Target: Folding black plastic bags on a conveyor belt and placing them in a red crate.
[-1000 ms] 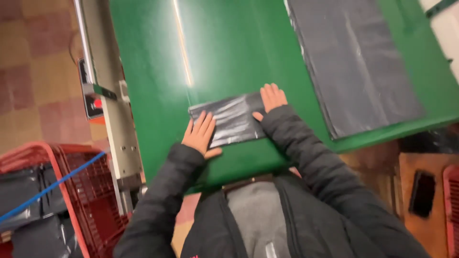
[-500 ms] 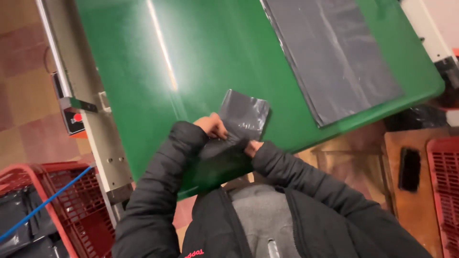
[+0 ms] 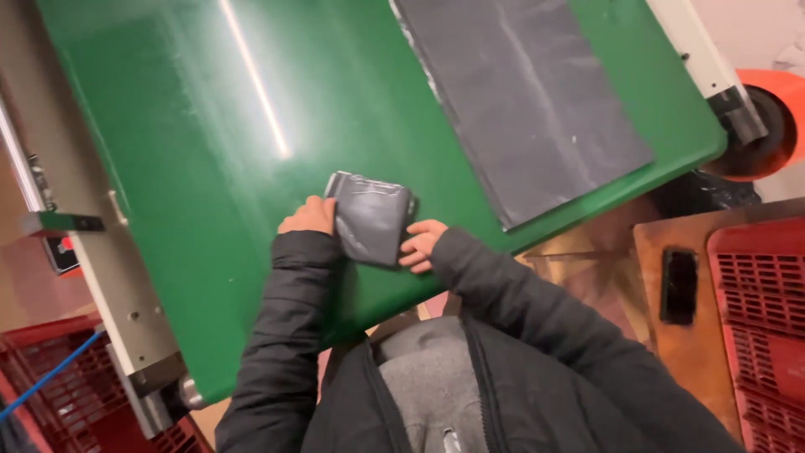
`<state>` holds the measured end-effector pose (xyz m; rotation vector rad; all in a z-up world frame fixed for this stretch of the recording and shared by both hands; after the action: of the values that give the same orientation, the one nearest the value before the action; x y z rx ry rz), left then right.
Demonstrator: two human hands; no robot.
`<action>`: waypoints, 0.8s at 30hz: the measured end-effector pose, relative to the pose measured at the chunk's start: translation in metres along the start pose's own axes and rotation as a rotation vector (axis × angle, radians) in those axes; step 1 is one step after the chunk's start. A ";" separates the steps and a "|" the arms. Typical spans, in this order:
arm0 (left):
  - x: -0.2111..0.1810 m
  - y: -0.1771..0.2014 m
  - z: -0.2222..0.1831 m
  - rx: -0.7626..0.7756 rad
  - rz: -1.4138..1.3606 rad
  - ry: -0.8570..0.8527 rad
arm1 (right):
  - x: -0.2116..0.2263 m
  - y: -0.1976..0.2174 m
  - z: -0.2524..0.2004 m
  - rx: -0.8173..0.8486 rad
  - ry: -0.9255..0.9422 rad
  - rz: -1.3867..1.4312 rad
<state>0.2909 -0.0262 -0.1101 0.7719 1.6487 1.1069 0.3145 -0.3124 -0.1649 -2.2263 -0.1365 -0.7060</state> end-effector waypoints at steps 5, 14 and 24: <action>-0.080 0.065 -0.016 -0.387 0.201 -0.078 | 0.145 0.048 -0.136 -0.125 0.877 -1.809; -0.323 -0.072 -0.043 0.183 0.050 -0.904 | 0.211 0.131 -0.162 -0.428 0.773 -2.085; -0.311 -0.109 -0.022 -0.070 0.030 -0.776 | 0.256 0.130 -0.180 -0.170 0.672 -2.043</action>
<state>0.3733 -0.3450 -0.0935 1.0178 0.9393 0.7350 0.4895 -0.5624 -0.0175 -1.0695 -2.1072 -2.3453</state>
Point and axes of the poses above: each hand's wrist, its own z-axis towards the middle knuckle, its own y-axis out of the back of the hand, x = y × z, the point moved 5 cm from there along z, towards the middle knuckle, and after that the axes turned 8 degrees about x, right-handed, at the moved point
